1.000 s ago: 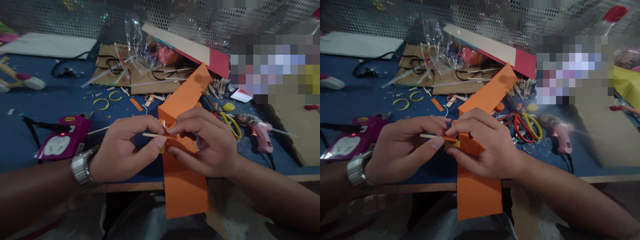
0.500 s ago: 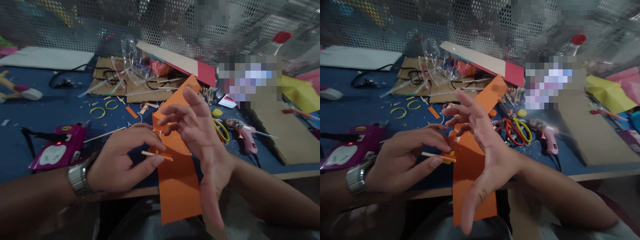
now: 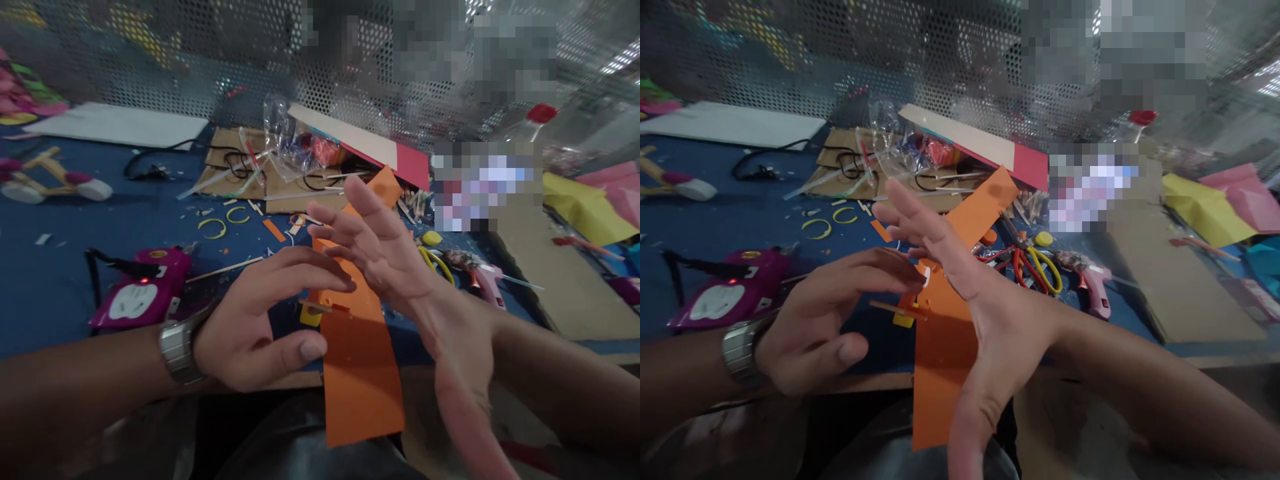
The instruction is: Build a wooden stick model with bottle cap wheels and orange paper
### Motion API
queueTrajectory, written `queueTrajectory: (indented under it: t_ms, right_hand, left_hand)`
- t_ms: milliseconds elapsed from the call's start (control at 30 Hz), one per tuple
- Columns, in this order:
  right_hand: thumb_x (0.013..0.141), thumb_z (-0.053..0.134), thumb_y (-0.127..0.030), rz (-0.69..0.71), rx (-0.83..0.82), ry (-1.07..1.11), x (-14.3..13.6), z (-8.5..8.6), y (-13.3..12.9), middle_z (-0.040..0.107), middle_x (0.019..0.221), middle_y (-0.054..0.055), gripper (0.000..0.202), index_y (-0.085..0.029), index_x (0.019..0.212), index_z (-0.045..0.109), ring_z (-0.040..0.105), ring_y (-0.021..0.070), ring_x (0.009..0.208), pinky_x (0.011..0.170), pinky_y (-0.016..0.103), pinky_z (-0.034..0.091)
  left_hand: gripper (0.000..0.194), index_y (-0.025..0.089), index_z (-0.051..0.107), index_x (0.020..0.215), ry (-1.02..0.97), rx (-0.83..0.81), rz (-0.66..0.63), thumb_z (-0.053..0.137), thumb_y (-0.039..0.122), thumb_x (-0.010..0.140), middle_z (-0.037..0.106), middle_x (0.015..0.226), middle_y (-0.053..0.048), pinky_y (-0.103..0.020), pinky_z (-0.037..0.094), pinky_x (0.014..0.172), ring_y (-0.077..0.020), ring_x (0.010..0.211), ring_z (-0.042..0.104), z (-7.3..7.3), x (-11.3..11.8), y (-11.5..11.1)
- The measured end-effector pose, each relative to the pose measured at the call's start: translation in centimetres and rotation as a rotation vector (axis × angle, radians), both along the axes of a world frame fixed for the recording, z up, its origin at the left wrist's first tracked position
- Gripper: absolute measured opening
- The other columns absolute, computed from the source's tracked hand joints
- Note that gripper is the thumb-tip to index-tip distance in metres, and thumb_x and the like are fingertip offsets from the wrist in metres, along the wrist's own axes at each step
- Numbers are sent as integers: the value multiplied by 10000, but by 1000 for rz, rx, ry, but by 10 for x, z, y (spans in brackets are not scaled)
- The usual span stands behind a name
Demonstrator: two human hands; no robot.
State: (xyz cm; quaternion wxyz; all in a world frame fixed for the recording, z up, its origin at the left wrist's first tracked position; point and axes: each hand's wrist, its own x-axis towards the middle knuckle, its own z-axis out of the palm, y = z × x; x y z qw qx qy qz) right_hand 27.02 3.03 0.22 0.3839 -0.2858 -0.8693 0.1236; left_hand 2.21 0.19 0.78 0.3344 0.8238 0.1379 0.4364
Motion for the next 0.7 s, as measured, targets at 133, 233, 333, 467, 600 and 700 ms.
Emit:
queueTrajectory:
  t_ms: [133, 233, 333, 467, 600, 700]
  right_hand:
    - [660, 1031, -780, 342, -172, -7, -7, 36, -8, 392, 1867, 149, 1508, -400, 1850, 186, 451, 418, 1708, 1317, 650, 484]
    - [586, 1006, -867, 538, -269, -51, -16, 52, -9, 218, 1940, 142, 1679, -346, 1877, 66, 177, 432, 1814, 1436, 629, 237]
    - [559, 978, -914, 563, -286, -102, -25, 52, -7, 175, 1954, 133, 1717, -366, 1875, 22, 145, 458, 1815, 1438, 635, 210]
    - [551, 961, -937, 507, -273, -141, -29, 47, -6, 163, 1954, 131, 1714, -370, 1874, 29, 187, 487, 1799, 1432, 644, 238]
    - [602, 938, -945, 445, -231, -183, -24, 50, -5, 187, 1951, 127, 1655, -370, 1873, 48, 139, 494, 1808, 1436, 689, 209]
    - [665, 908, -945, 384, -193, -222, -16, 55, -4, 173, 1958, 116, 1601, -370, 1873, 31, 140, 481, 1811, 1445, 691, 198]
  left_hand:
    - [196, 266, 786, 1211, -78, -112, 72, 778, 389, 1058, 848, 1161, -103, -448, 677, 1005, -283, 1096, 819, -8, 6, 2]
    - [131, 264, 788, 1105, -260, -95, 72, 848, 353, 1032, 863, 1072, -67, -377, 672, 1000, -231, 1037, 836, -14, 11, 5]
    - [148, 242, 794, 1054, -256, -90, 89, 873, 361, 1018, 874, 1043, -81, -391, 681, 981, -248, 1008, 843, -13, 12, 5]
    - [85, 232, 801, 1007, -189, -31, 116, 830, 302, 1046, 882, 993, -68, -379, 684, 942, -241, 955, 845, -5, 7, 3]
    - [145, 216, 793, 960, -183, 18, 159, 751, 237, 1097, 870, 912, -48, -336, 667, 883, -200, 878, 824, -1, 6, 2]
    - [168, 201, 804, 969, -196, -9, 195, 720, 215, 1114, 871, 935, -61, -325, 655, 889, -197, 918, 815, -1, 6, 2]
